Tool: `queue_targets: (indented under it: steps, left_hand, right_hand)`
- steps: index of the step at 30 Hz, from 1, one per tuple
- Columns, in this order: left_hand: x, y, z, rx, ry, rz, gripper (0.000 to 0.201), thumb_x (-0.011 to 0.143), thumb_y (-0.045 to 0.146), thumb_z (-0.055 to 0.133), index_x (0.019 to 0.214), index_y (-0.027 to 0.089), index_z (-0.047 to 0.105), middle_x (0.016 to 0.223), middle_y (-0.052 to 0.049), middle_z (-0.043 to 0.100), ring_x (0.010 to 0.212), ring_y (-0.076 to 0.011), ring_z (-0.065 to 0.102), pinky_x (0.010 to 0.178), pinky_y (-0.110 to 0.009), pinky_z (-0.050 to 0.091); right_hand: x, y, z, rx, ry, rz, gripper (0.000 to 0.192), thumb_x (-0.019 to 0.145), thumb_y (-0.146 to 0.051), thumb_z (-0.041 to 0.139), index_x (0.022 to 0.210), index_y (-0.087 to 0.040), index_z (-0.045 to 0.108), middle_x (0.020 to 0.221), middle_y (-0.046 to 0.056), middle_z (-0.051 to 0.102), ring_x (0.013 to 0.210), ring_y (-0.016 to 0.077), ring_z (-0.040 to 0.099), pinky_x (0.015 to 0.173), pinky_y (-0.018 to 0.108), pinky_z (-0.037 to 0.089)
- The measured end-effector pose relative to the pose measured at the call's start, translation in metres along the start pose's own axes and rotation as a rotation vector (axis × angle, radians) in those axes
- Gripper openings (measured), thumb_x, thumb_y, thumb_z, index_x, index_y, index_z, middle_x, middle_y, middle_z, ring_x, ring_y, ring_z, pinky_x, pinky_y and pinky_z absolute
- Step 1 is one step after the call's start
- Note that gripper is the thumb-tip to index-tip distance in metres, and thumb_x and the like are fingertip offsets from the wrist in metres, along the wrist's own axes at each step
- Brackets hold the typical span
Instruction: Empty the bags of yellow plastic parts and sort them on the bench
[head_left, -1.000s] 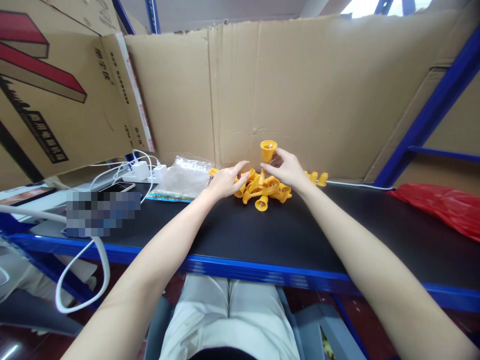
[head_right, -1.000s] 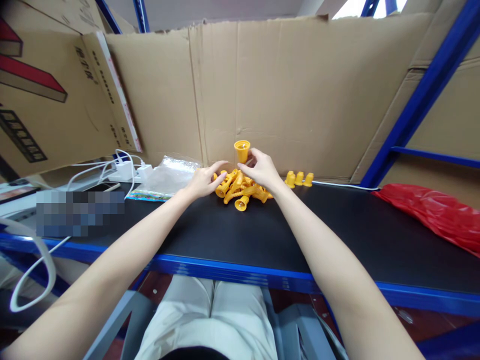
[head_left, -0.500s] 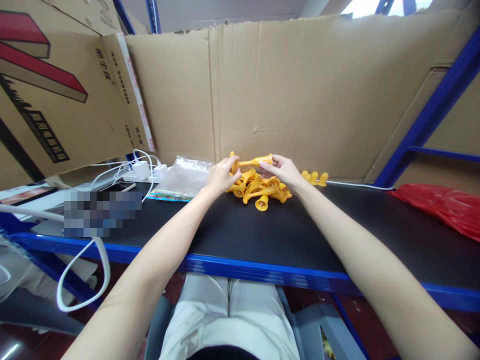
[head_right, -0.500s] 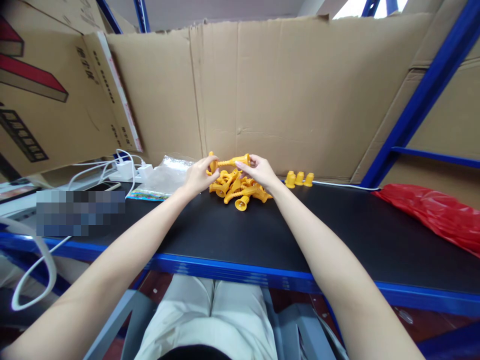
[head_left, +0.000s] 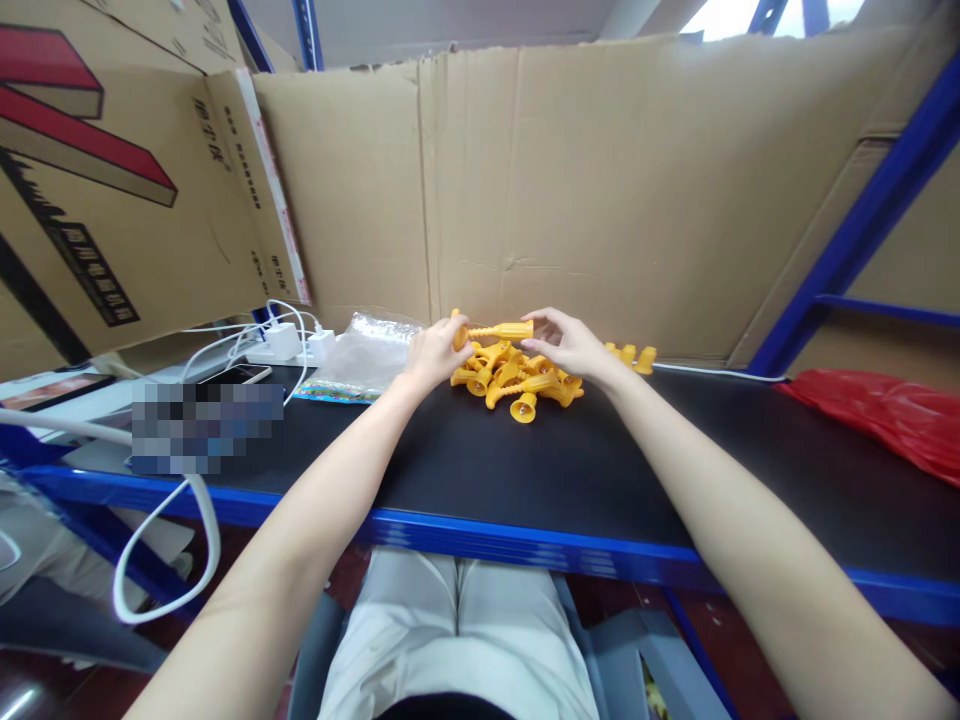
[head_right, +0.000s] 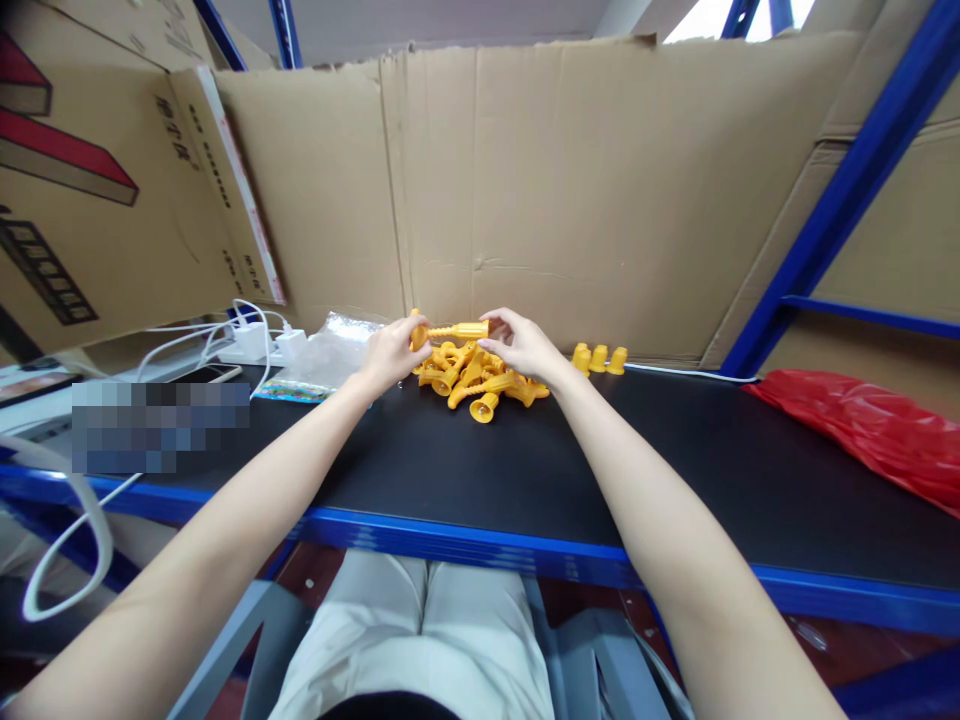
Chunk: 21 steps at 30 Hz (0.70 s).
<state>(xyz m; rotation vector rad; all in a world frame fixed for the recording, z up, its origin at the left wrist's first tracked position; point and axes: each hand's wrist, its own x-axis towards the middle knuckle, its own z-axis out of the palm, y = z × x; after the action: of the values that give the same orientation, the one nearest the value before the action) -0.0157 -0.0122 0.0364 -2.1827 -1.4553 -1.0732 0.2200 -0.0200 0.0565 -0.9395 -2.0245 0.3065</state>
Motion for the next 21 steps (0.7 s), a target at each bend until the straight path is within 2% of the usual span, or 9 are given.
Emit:
queue_targets:
  steps: [3, 7, 11, 15, 21]
  left_hand:
    - [0.000, 0.000, 0.000, 0.000, -0.021, 0.017, 0.033, 0.080, 0.031, 0.053, 0.111, 0.022, 0.059, 0.100, -0.006, 0.067, 0.086, -0.0199, 0.062, 0.073, -0.029, 0.044]
    - [-0.002, 0.004, -0.003, 0.020, -0.040, 0.054, 0.032, 0.079, 0.030, 0.053, 0.109, 0.021, 0.060, 0.097, -0.006, 0.068, 0.084, -0.0205, 0.063, 0.070, -0.028, 0.044]
    - [-0.003, 0.012, -0.006, 0.026, -0.062, 0.118, 0.032, 0.079, 0.029, 0.054, 0.109, 0.021, 0.060, 0.103, -0.007, 0.067, 0.087, -0.0203, 0.063, 0.070, -0.027, 0.044]
    - [-0.004, 0.021, -0.007, 0.000, -0.058, 0.141, 0.034, 0.079, 0.027, 0.054, 0.112, 0.020, 0.059, 0.106, -0.008, 0.067, 0.090, -0.0198, 0.063, 0.072, -0.027, 0.044]
    - [-0.002, 0.023, -0.006, -0.023, -0.033, 0.085, 0.029, 0.079, 0.029, 0.054, 0.106, 0.021, 0.061, 0.097, -0.007, 0.068, 0.085, -0.0201, 0.063, 0.072, -0.029, 0.044]
  right_hand:
    - [-0.003, 0.001, -0.004, -0.323, 0.032, -0.156, 0.030, 0.080, -0.028, 0.059, 0.108, -0.020, 0.054, 0.089, 0.006, 0.061, 0.073, 0.0172, 0.055, 0.067, 0.032, 0.043]
    - [-0.006, -0.004, -0.002, -0.591, 0.008, -0.301, 0.024, 0.082, -0.025, 0.054, 0.105, -0.019, 0.054, 0.105, 0.010, 0.061, 0.095, 0.0238, 0.055, 0.080, 0.037, 0.038]
    - [-0.007, -0.009, 0.007, -0.708, -0.032, -0.300, 0.022, 0.086, -0.033, 0.050, 0.101, -0.019, 0.057, 0.102, 0.010, 0.065, 0.097, 0.0260, 0.054, 0.087, 0.042, 0.031]
    - [-0.007, -0.010, 0.013, -0.730, -0.063, -0.261, 0.022, 0.087, -0.029, 0.046, 0.102, -0.018, 0.058, 0.098, 0.010, 0.067, 0.090, 0.0247, 0.057, 0.087, 0.042, 0.030]
    - [-0.006, -0.017, 0.010, -0.853, 0.061, -0.270, 0.017, 0.085, -0.019, 0.043, 0.096, -0.018, 0.056, 0.091, 0.010, 0.065, 0.087, 0.0250, 0.054, 0.088, 0.042, 0.028]
